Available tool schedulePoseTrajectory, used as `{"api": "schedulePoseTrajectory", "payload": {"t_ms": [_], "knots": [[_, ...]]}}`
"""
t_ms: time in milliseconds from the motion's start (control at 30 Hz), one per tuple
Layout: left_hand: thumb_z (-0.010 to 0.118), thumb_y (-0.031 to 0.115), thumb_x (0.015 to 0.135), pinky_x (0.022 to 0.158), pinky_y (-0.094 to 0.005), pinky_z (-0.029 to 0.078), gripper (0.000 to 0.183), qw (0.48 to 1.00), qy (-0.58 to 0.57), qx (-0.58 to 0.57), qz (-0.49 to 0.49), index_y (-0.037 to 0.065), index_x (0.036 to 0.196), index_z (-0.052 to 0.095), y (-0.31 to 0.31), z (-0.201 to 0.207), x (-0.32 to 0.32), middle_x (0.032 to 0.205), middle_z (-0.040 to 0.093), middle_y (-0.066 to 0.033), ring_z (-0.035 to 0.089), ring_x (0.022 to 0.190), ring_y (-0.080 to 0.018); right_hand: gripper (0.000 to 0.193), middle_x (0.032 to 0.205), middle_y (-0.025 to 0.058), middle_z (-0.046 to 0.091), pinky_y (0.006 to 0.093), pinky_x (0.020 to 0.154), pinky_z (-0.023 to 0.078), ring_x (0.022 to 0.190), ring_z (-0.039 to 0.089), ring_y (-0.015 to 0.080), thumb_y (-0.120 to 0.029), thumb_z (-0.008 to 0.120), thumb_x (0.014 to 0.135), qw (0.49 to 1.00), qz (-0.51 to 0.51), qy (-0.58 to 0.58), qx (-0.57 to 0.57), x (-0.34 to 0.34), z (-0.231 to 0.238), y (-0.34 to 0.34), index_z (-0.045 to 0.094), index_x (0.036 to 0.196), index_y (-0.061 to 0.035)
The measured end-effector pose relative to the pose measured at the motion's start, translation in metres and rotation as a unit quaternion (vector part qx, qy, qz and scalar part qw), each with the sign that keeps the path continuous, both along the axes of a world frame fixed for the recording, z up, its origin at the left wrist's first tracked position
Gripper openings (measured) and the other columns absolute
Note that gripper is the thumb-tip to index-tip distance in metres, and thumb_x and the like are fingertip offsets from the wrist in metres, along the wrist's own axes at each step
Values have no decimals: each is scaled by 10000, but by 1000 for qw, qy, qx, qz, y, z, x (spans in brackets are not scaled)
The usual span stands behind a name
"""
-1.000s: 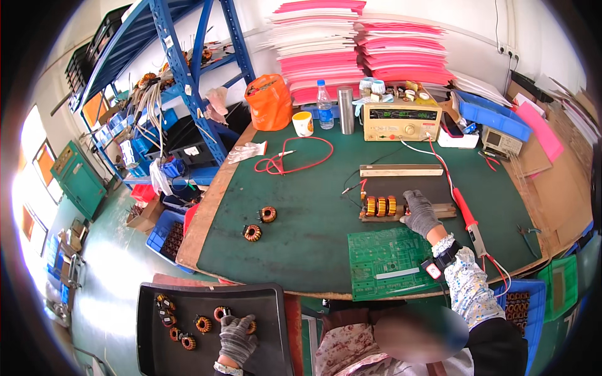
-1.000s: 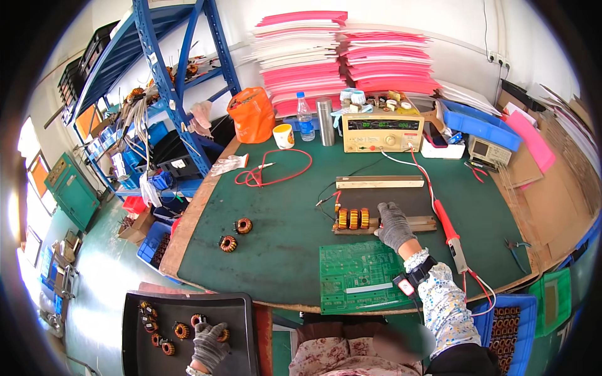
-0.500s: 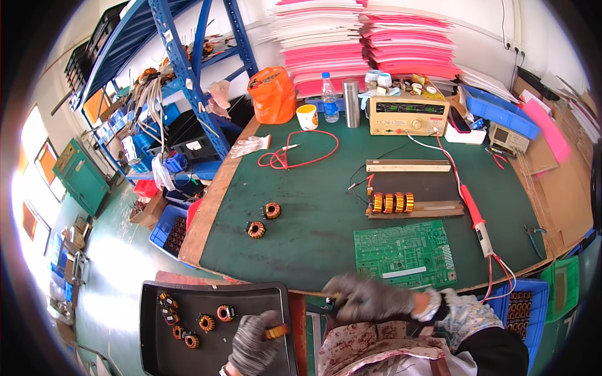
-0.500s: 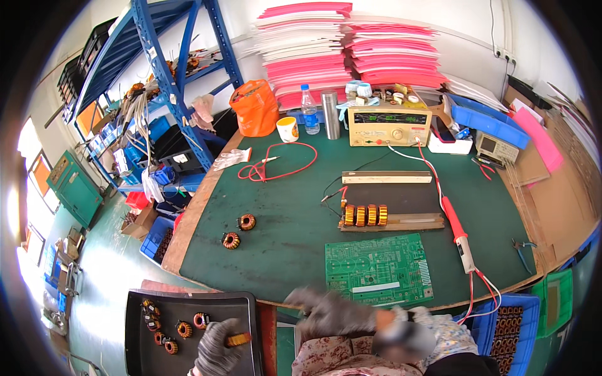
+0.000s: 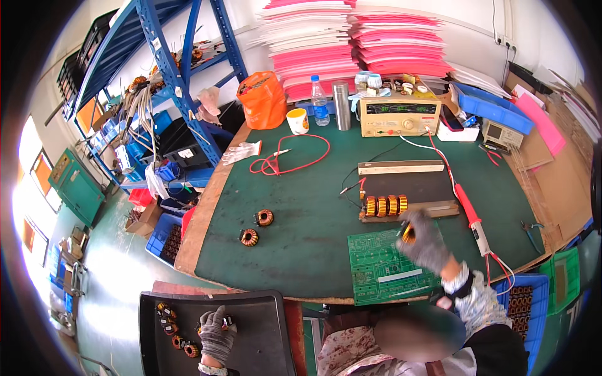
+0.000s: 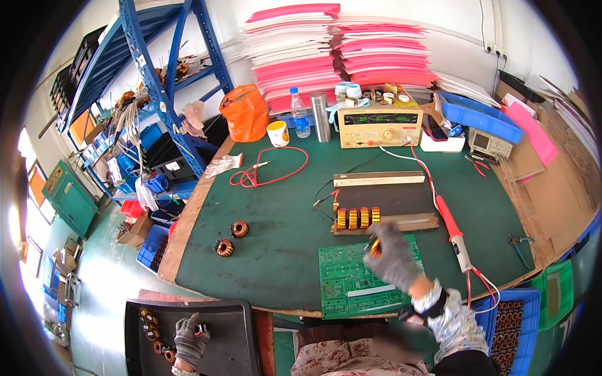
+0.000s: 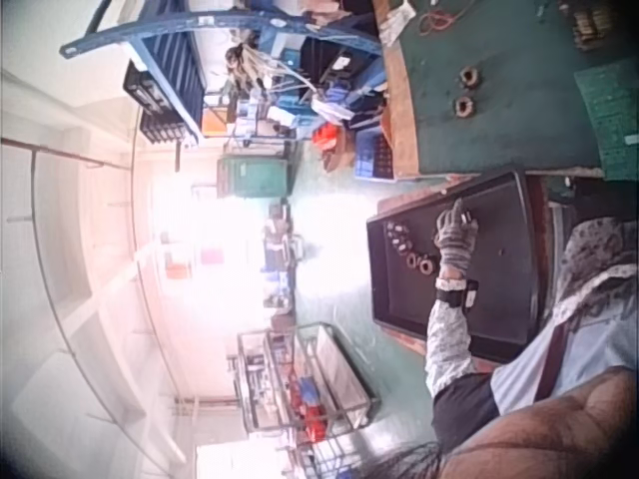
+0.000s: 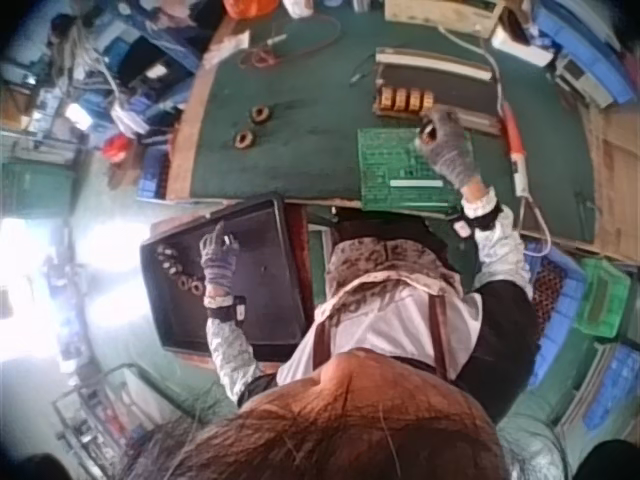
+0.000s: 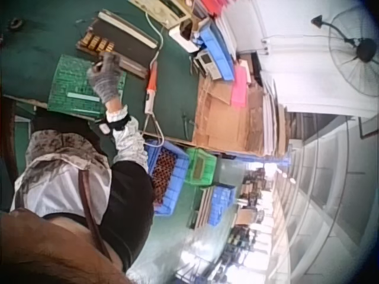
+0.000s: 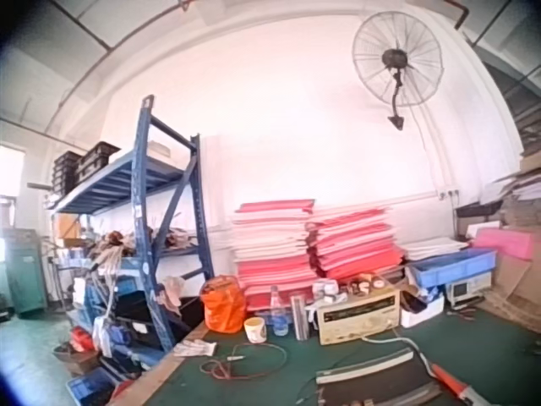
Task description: Assembling and organizing inductor coils or transformers onto a circuit board and tray.
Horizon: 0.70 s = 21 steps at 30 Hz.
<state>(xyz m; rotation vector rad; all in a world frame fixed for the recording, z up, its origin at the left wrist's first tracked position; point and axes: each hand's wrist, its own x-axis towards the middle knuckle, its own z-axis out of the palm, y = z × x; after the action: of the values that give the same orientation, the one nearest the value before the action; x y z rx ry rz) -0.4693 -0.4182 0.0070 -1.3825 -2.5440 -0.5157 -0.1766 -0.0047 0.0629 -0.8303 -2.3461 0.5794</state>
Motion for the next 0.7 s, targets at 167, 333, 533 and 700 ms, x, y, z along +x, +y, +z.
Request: {"api": "schedulePoseTrajectory", "payload": {"t_ms": [167,333,533,700], "knots": [[754,142,574,846,-408,441,642,994,-108,-1,37,80,1173,531,12,-16,-9,999,566,-134,490,985,-319,501,1050,201,515,429,861,439,994,526,375,-9,604,638,977,-100,-156,105,4,-33,89,451,1114,-43],[764,111,585,835,-393,452,690,995,-79,-37,42,75,1218,493,13,-14,-3,1059,534,-140,493,976,-318,557,1117,213,505,415,907,422,1048,509,369,4,619,636,961,-64,-265,51,-11,-27,101,433,1161,-28],[756,75,564,756,-382,487,724,985,-142,36,92,72,1229,471,-6,-32,-20,987,537,-106,549,867,-255,667,1207,198,459,395,981,381,1143,454,349,-7,659,652,990,-27,-116,71,-4,-41,93,373,1253,-47],[760,268,612,941,-440,386,746,978,-28,-161,132,86,1262,442,-8,-21,-7,1103,540,-169,472,1078,-344,699,1238,174,452,393,1001,363,1153,446,331,-41,690,655,990,-42,-41,125,5,-23,36,366,1274,-51]]}}
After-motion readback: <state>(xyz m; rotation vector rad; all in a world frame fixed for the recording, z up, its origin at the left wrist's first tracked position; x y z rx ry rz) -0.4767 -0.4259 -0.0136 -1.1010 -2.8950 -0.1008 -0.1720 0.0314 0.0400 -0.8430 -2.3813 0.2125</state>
